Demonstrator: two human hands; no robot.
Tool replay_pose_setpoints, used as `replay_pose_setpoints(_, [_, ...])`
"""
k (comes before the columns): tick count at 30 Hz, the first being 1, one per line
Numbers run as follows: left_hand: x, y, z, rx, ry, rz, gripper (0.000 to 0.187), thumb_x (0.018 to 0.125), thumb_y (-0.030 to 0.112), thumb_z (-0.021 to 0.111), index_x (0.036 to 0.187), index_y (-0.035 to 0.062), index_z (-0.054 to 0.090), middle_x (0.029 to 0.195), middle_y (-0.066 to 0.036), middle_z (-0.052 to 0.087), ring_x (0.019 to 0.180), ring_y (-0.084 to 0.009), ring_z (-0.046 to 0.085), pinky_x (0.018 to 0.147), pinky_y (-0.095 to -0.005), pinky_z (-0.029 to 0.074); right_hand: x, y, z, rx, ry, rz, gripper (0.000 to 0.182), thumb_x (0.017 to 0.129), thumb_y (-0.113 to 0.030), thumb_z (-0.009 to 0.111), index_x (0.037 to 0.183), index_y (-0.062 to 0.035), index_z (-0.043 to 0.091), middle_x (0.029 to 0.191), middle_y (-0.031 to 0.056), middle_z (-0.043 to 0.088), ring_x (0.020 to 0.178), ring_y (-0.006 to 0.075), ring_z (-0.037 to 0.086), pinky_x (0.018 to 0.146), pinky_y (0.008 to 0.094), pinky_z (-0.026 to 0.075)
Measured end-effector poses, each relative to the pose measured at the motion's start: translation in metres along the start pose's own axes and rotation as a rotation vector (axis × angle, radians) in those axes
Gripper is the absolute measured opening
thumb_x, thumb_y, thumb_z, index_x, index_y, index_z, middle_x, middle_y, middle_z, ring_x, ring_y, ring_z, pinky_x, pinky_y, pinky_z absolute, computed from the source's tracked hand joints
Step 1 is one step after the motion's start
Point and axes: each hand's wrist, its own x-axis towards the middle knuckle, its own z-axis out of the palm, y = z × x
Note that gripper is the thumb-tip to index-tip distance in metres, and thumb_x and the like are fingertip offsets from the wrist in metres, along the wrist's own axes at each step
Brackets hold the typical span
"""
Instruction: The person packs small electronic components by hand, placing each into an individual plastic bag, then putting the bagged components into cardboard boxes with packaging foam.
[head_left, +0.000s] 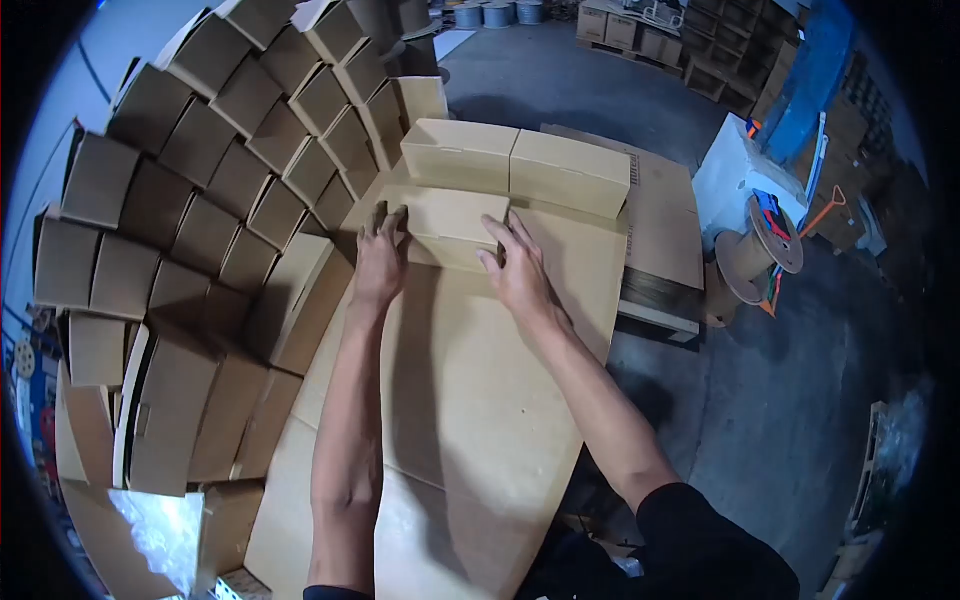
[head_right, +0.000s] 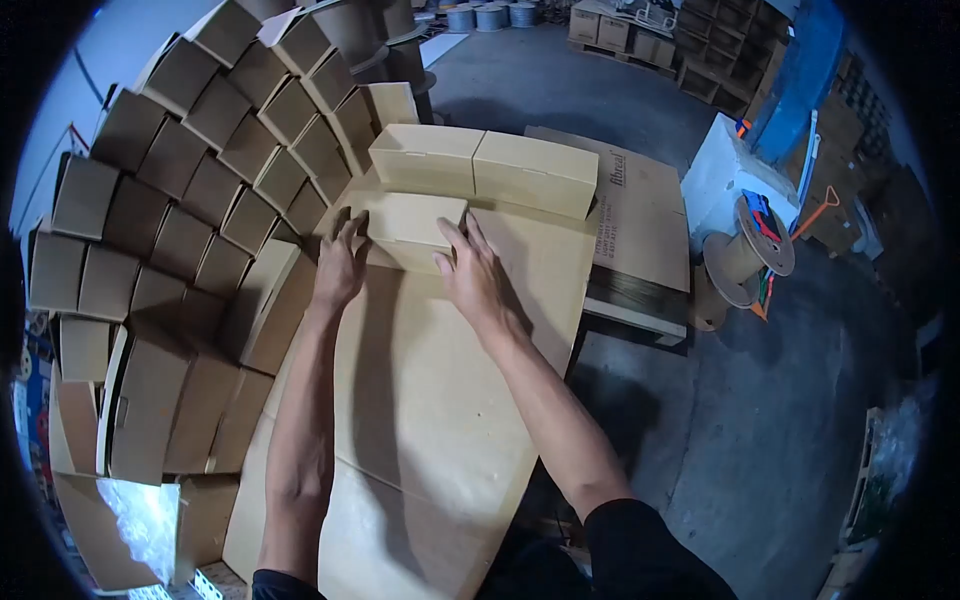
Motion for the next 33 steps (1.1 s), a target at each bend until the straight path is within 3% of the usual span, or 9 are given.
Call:
replay_pose_setpoints(5, [0.056,-0.040,0.041,-0.379,-0.011,-0.092,0.050,0.095,-0.001,0.063,0.143,0.0047,0.055,0.158,-0.024,0.039,0.150,-0.0389,0.035,0.121,-0.0469,0.036,0.051,0.034,0.020,0.018,0.049,-0.044,0.051,0.088,-0.006,0.076,0.137,-0.0059,0.060,0.147,0.0303,0.050,0.136,0.0451,0.050,0.110,0.0466,0.047])
replay_pose_setpoints(13, [0.069,-0.034,0.039,-0.232,0.006,0.037,0.052,0.097,0.002,0.060,0.148,0.0099,0.052,0.160,-0.024,0.036,0.148,-0.0415,0.037,0.117,-0.0521,0.040,0.062,0.049,0.031,0.021,0.118,-0.085,0.050,0.089,-0.006,0.075,0.136,-0.0055,0.059,0.144,0.0284,0.054,0.134,0.0456,0.052,0.109,0.0475,0.047])
replay_pose_setpoints(16, [0.079,-0.040,0.044,-0.250,0.012,0.074,0.053,0.098,0.003,0.061,0.149,0.0106,0.051,0.161,-0.024,0.035,0.146,-0.0407,0.040,0.116,-0.0509,0.041,0.067,0.050,0.029,0.007,0.096,-0.094,0.050,0.089,-0.009,0.076,0.136,-0.0063,0.059,0.147,0.0390,0.044,0.136,0.0522,0.047,0.111,0.0494,0.047])
replay_pose_setpoints(25, [0.081,-0.036,0.056,-0.236,0.062,0.101,0.055,0.098,0.002,0.058,0.151,0.0087,0.047,0.161,-0.020,0.038,0.148,-0.0385,0.037,0.120,-0.0458,0.034,0.076,0.058,0.027,0.077,0.098,-0.097,0.048,0.086,-0.006,0.078,0.132,-0.0055,0.062,0.138,0.0282,0.059,0.131,0.0465,0.054,0.106,0.0496,0.049])
replay_pose_setpoints(27, [0.088,-0.029,0.058,-0.830,-0.032,-0.270,0.055,0.098,0.005,0.057,0.152,0.0101,0.047,0.159,-0.016,0.043,0.149,-0.0378,0.036,0.122,-0.0460,0.032,0.076,0.061,0.027,0.073,0.121,-0.104,0.048,0.086,-0.005,0.077,0.132,-0.0069,0.063,0.134,0.0236,0.063,0.124,0.0412,0.061,0.105,0.0456,0.050])
replay_pose_setpoints(29, [0.092,-0.035,0.054,-0.522,-0.075,-0.174,0.055,0.099,0.012,0.058,0.152,0.0116,0.046,0.157,-0.012,0.047,0.150,-0.0379,0.035,0.124,-0.0489,0.028,0.076,0.057,0.029,0.008,0.120,-0.049,0.048,0.085,-0.003,0.076,0.132,-0.0067,0.065,0.131,0.0211,0.066,0.119,0.0379,0.065,0.102,0.0431,0.051])
replay_pose_setpoints(30, [0.089,-0.040,0.048,0.093,-0.104,0.076,0.056,0.099,0.018,0.060,0.153,0.0124,0.045,0.156,-0.010,0.049,0.151,-0.0383,0.034,0.124,-0.0516,0.026,0.077,0.054,0.029,-0.062,0.103,0.005,0.048,0.085,-0.002,0.075,0.131,-0.0057,0.065,0.130,0.0209,0.067,0.117,0.0374,0.066,0.101,0.0425,0.051])
replay_pose_setpoints(32, [0.090,-0.002,0.015,0.359,-0.439,-0.227,0.058,0.098,0.025,0.057,0.154,0.0159,0.046,0.164,-0.013,0.036,0.153,-0.0370,0.030,0.124,-0.0650,0.015,0.077,0.048,0.028,-0.263,0.144,-0.115,0.045,0.083,-0.005,0.076,0.126,-0.0057,0.068,0.115,0.0175,0.066,0.107,0.0357,0.060,0.094,0.0448,0.050])
replay_pose_setpoints(33, [0.084,0.008,-0.004,0.424,-0.396,-0.175,0.065,0.095,0.032,0.064,0.154,0.0136,0.044,0.163,-0.012,0.039,0.151,-0.0404,0.032,0.123,-0.0657,0.018,0.078,0.035,0.028,-0.376,0.138,-0.076,0.033,0.081,-0.004,0.075,0.113,-0.0054,0.066,0.110,0.0163,0.060,0.106,0.0350,0.056,0.094,0.0465,0.047])
